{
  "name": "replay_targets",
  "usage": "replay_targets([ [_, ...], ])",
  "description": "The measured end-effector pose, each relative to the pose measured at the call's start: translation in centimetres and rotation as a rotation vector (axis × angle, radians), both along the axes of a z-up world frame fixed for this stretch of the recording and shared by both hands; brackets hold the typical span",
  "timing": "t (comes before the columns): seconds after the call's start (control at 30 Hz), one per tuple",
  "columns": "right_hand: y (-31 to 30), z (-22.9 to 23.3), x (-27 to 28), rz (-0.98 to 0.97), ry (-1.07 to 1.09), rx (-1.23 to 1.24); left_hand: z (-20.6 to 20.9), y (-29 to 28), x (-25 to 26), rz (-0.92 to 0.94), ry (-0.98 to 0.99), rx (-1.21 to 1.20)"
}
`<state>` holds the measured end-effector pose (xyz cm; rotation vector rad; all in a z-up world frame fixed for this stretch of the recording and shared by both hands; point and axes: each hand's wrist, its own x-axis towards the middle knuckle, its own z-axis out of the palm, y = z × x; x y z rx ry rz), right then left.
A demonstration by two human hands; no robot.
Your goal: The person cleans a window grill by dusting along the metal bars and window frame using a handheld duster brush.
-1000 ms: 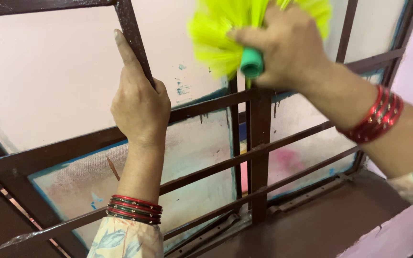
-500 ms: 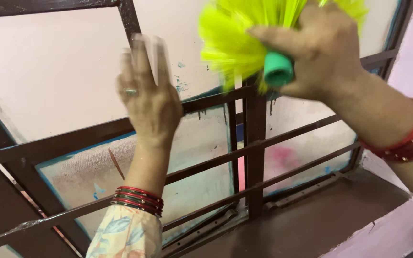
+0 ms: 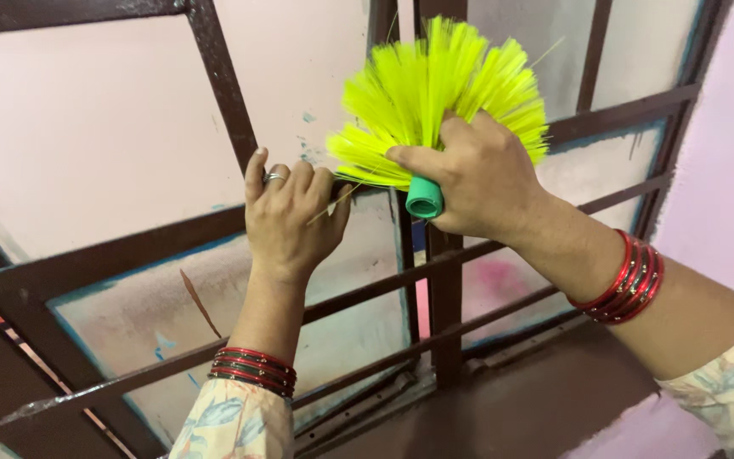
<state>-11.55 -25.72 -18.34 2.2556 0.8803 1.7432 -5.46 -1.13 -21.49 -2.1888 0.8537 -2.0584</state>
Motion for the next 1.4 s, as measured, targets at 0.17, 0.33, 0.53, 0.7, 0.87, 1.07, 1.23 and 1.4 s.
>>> replay_targets([
  [0.17,-1.0,-2.4,-3.1,0.022,0.004,0.038,-1.0,-1.2,-1.8,0.049,0.134,-0.088],
  [0.33,-2.6,-1.4,-6.0,0.009,0.172,0.012,-0.9,-1.8,-2.2,0.12,0.211,-0.14],
  [0.53,-3.0,1.4,-4.5,0.044,-0.396,0.104,-0.9,-1.9,-2.3,0.084,0.259,-0.182],
  [0.7,-0.6,-2.5,0.0,-0.037,-0.168,0.08,-1.7,-1.6,-2.0,0.041,0.205,-0.181],
  [0.87,-1.0,-5.7,0.6,-0.057,-0.102,0.144,-2.2,-1.4,-0.9,0.023,0.142,-0.194],
  [1.07,-0.6,-10.7,-1.4,0.006,0.15,0.072,-2.7,-1.3,-0.4,-0.006,0.125,-0.193],
  [1.23,-2.1,-8.4,-4.0,0.029,0.153,0.132,-2.8,-1.5,-0.6,0.0,0.136,-0.194],
  [1.4,-2.3,-4.3,-3.5,-0.028,-0.267,0.22,-2.5,-1.8,-0.6,0.021,0.156,-0.214],
])
